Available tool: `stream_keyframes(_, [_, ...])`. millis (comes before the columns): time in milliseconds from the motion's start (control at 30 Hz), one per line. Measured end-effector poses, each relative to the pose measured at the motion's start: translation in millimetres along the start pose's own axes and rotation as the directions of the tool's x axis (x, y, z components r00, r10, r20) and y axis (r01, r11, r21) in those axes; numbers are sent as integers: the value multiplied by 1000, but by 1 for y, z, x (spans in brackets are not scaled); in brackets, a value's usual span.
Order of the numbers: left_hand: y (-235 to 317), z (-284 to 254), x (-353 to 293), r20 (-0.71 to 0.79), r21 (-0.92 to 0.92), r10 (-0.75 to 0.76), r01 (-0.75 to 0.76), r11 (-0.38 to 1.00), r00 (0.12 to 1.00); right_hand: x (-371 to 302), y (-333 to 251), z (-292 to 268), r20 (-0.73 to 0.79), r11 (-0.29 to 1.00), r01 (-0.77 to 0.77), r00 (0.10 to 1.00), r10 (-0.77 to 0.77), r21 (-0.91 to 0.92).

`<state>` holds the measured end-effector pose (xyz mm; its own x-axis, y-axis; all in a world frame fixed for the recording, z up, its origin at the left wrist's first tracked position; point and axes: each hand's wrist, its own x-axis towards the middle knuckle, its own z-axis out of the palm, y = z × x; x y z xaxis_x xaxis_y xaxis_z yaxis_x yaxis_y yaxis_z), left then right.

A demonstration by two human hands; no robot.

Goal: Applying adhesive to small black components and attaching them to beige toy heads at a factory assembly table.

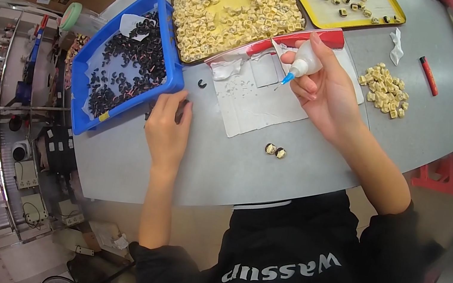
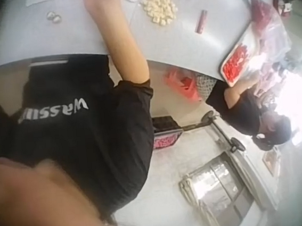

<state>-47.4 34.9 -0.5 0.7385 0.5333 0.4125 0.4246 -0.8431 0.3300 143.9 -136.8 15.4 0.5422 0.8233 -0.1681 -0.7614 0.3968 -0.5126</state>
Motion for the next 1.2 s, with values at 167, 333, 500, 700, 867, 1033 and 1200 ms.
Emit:
stream_keyframes(167, [13,-5,-5,-111,-152,-5,-12,988,994,0,2,5,-61,1000,11,998,-12,-13])
stream_keyframes(333, [26,-2,-3,-167,-397,106,-165,903,980,1,3,3,-69,1000,11,998,-12,-20])
stream_keyframes(500, [46,3,-1,-75,-761,-44,-29,648,996,1,2,3,-82,1000,5,997,-7,-22])
stream_keyframes(700, [51,11,2,93,-956,-23,96,279,995,2,2,-1,-22,1000,-18,1000,18,-9])
stream_keyframes(867, [55,18,-3,189,-956,-11,186,226,982,3,5,1,-96,999,-19,995,16,-30])
stream_keyframes(1033, [50,26,-5,154,-954,96,123,273,983,4,9,1,-87,996,-20,996,12,-88])
stream_keyframes(1200, [51,25,-11,200,-959,-33,202,199,979,4,11,3,-91,983,-25,996,8,-180])
